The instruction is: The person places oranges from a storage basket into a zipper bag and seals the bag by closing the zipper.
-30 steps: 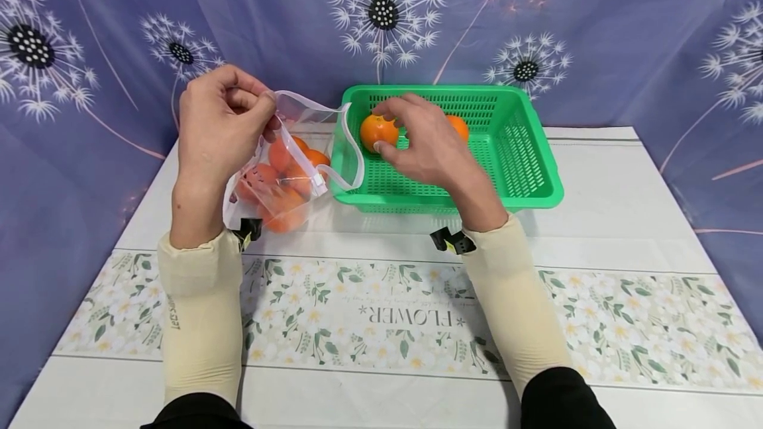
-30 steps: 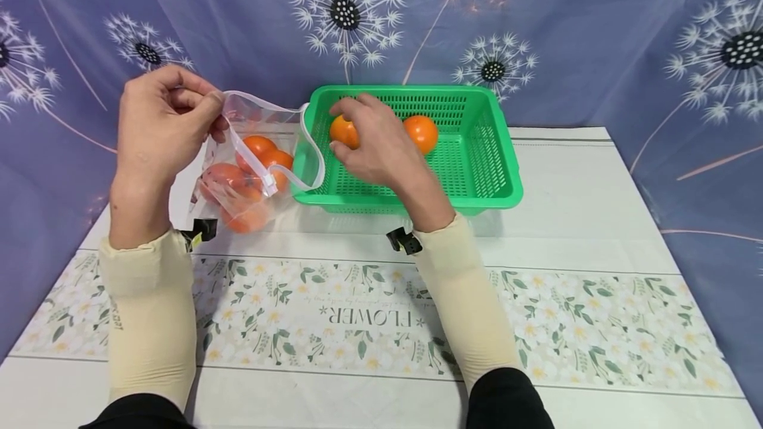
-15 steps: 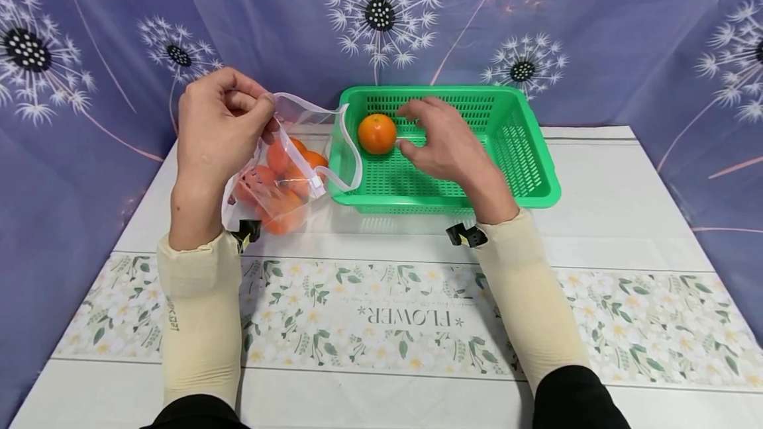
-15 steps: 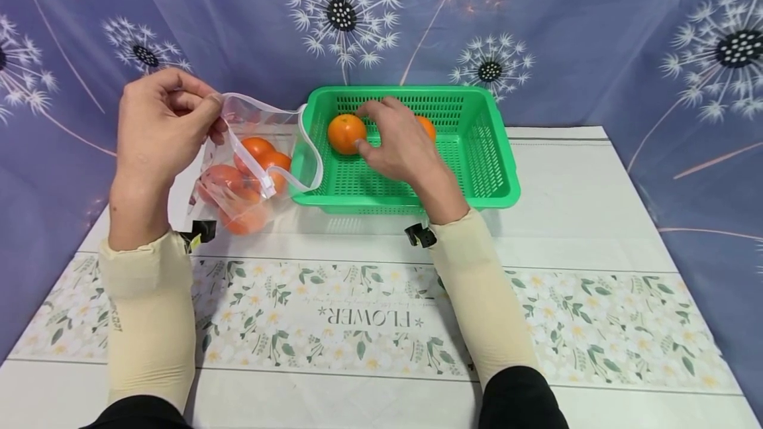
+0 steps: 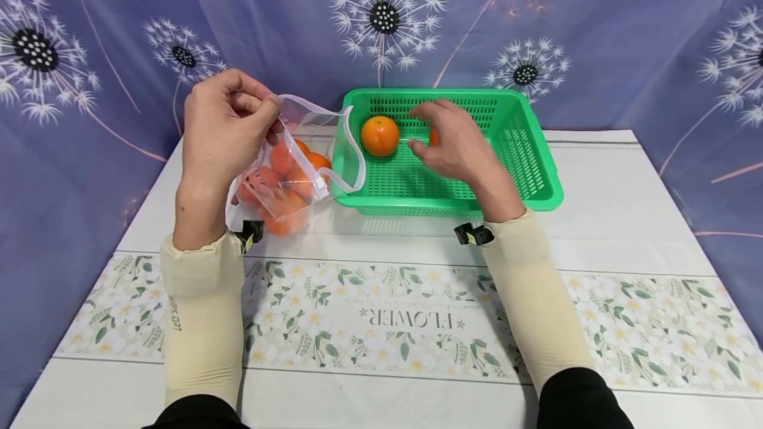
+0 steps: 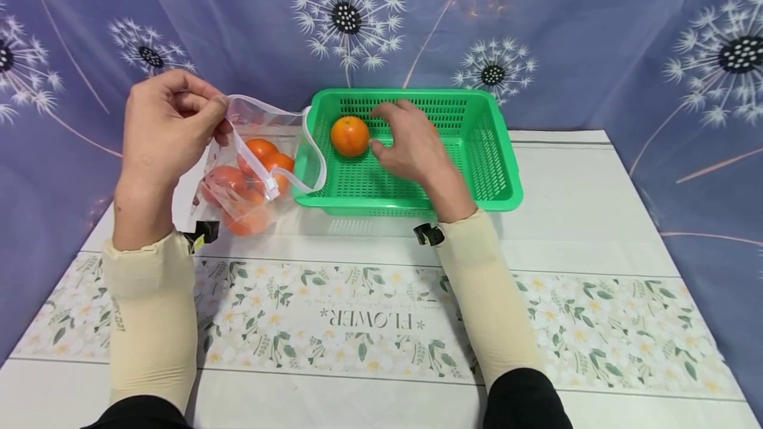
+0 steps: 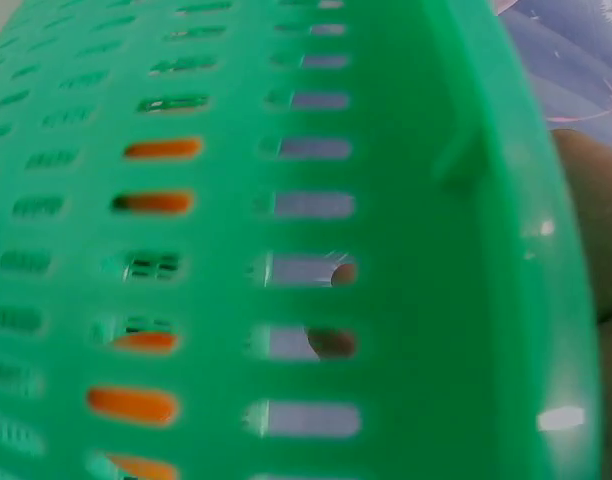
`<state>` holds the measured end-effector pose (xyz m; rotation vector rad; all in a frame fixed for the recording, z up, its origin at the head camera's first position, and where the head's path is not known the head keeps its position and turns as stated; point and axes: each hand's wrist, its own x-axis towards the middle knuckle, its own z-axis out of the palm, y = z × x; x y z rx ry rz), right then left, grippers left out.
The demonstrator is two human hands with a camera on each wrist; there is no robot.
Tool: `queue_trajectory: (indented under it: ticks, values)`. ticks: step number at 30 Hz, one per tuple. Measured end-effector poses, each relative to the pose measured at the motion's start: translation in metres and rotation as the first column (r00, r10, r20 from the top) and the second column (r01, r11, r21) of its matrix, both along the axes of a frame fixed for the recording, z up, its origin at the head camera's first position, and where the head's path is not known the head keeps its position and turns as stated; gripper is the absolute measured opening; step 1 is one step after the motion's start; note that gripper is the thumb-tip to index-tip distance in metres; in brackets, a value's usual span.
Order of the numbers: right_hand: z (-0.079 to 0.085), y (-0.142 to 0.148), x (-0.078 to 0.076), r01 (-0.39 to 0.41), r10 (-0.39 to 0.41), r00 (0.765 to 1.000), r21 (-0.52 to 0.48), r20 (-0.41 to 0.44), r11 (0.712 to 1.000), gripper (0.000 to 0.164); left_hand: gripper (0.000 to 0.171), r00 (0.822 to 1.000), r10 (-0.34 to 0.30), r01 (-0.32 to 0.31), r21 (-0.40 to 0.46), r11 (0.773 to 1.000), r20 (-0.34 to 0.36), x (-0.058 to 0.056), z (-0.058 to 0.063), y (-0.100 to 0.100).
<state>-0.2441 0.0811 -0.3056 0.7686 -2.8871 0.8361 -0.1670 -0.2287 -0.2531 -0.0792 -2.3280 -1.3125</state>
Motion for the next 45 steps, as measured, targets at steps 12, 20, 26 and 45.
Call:
queue_trajectory:
  ticks: [12,20,26,45]
  values:
    - [-0.004,0.015,-0.008,0.053,-0.056,0.996,0.049,0.066,0.997,0.057,0.006,1.0,-0.005,0.005,0.001,1.0,0.0,-0.001,0.0,0.002]
    - [-0.007,0.03,-0.014,0.081,-0.087,0.991,0.067,0.097,0.995,0.061,0.006,1.0,-0.014,0.014,-0.003,1.0,-0.003,-0.001,-0.001,0.002]
    - [-0.006,0.031,-0.015,0.082,-0.111,0.981,0.177,0.16,0.981,0.071,0.006,1.0,-0.005,0.006,-0.008,1.0,0.007,-0.001,-0.001,0.002]
    - [-0.013,0.029,-0.018,0.067,-0.172,0.956,0.394,0.239,0.917,0.079,0.006,1.0,-0.007,0.007,-0.015,1.0,0.028,-0.001,0.0,0.002]
